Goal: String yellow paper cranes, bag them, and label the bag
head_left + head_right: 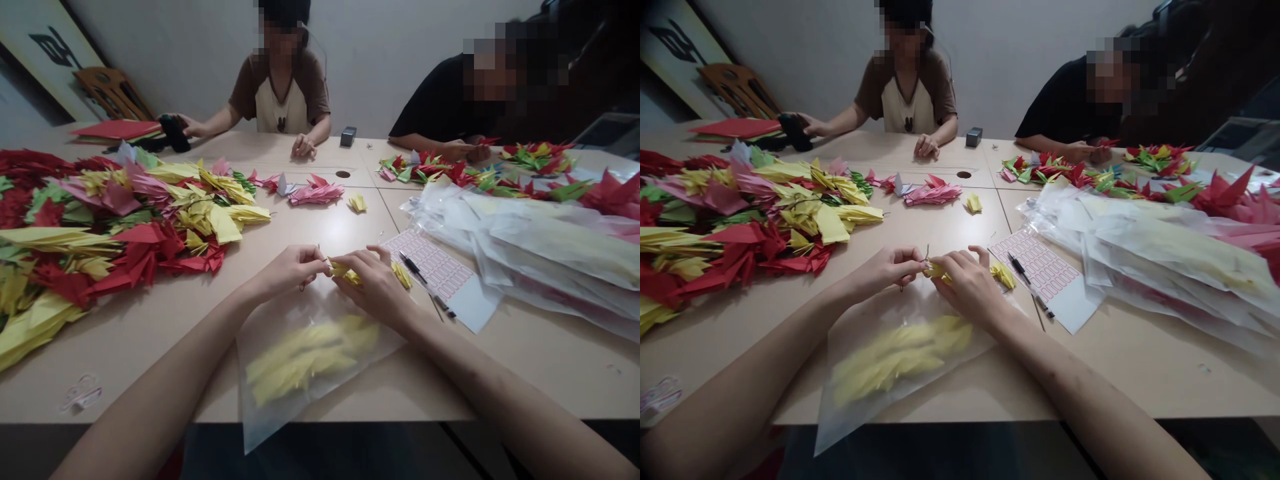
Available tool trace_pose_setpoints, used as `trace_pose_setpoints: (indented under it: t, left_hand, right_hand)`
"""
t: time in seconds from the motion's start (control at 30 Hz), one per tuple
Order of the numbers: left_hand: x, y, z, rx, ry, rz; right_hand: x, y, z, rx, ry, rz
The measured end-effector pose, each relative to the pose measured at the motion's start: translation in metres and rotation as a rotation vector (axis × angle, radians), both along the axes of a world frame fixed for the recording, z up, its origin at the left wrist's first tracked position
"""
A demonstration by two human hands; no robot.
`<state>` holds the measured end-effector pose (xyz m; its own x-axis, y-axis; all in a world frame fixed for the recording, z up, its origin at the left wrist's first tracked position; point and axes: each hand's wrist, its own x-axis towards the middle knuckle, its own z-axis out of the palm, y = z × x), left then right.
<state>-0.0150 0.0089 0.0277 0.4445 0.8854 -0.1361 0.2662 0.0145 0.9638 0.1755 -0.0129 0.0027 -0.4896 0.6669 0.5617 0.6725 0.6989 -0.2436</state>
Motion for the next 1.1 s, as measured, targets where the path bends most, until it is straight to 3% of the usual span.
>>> trace_pose_setpoints:
  t: [0.33,0.5,0.63,1.1]
  left_hand:
    - [-0.002,0.0,0.004,0.083,0.152,0.036]
    - [-0.006,0.002,0.004,0.211,0.278,-0.072]
    - [-0.008,0.001,0.005,0.194,0.329,-0.134]
    - [-0.006,0.0,0.006,0.178,0.428,0.049]
  right_hand:
    - [0.009,0.002,-0.003,-0.117,0.11,0.035]
    - [0.006,0.001,-0.005,-0.063,0.032,0.048]
    - [0.006,0.001,-0.004,-0.059,-0.007,0.032]
    - [0.015,0.003,-0.006,-0.216,-0.09,0.004]
